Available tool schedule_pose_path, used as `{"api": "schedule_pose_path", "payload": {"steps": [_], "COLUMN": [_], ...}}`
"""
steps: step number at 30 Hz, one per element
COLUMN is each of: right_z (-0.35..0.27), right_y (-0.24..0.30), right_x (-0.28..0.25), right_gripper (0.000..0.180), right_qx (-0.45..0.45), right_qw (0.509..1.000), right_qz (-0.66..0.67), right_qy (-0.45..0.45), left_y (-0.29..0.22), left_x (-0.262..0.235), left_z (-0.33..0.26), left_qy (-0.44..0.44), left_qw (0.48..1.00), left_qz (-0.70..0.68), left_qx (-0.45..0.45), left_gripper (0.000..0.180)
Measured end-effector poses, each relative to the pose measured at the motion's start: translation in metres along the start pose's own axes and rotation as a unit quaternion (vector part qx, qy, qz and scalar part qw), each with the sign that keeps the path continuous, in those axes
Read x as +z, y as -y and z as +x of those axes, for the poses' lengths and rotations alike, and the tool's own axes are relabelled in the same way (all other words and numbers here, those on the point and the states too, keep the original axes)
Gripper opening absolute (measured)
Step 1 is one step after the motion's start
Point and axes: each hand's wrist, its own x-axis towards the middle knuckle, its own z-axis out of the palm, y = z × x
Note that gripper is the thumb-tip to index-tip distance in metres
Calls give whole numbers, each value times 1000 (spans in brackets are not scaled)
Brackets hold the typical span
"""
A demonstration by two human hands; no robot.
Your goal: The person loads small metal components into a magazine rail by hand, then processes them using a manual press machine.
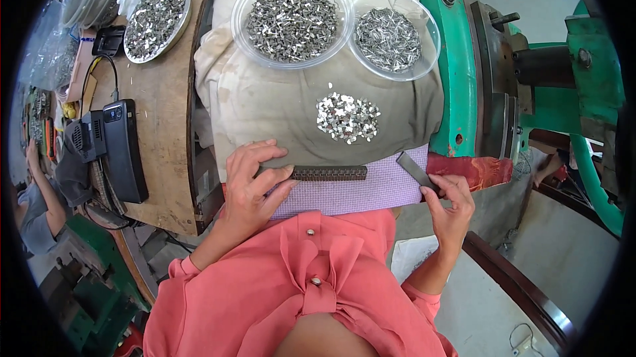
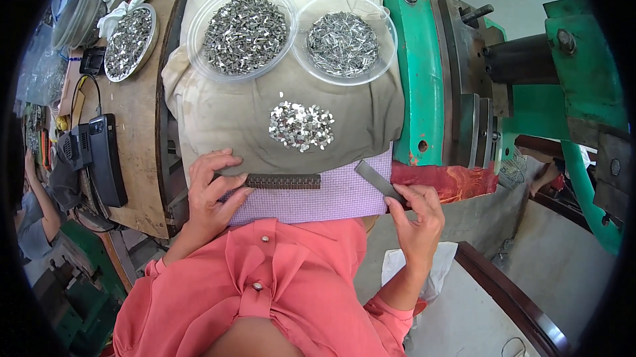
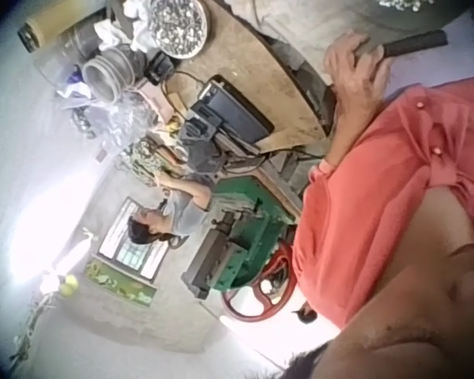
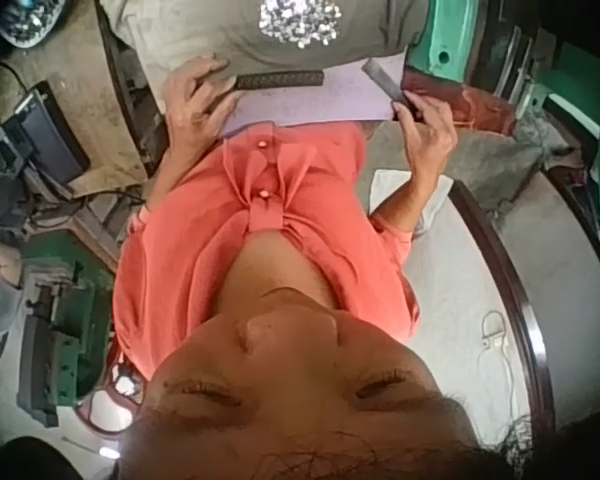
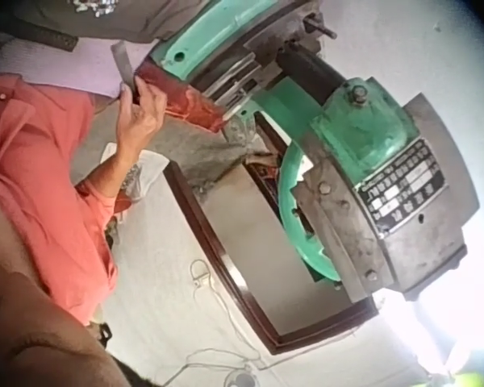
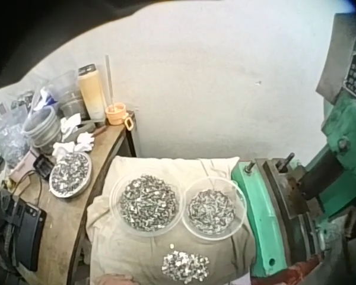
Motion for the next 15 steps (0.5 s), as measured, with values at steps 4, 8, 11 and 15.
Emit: {"api": "schedule_pose_path", "payload": {"steps": [4, 8, 11, 15], "right_z": [-3, -1, 0, -1], "right_y": [1, 3, 3, 2], "right_x": [-3, -1, -3, -1], "right_gripper": [32, 31, 30, 28], "right_qx": [16, -15, -7, -6], "right_qw": [1000, 1000, 1000, 1000], "right_qz": [-1, -19, -16, -9], "right_qy": [6, -4, 5, 0], "left_y": [0, -1, -1, 0], "left_x": [0, 0, 1, 2], "left_z": [1, 2, 3, 3], "left_qy": [-2, -5, -10, -12], "left_qw": [1000, 1000, 1000, 1000], "left_qz": [11, 13, 2, 0], "left_qx": [20, 24, 26, 29], "left_gripper": [28, 27, 27, 27]}}
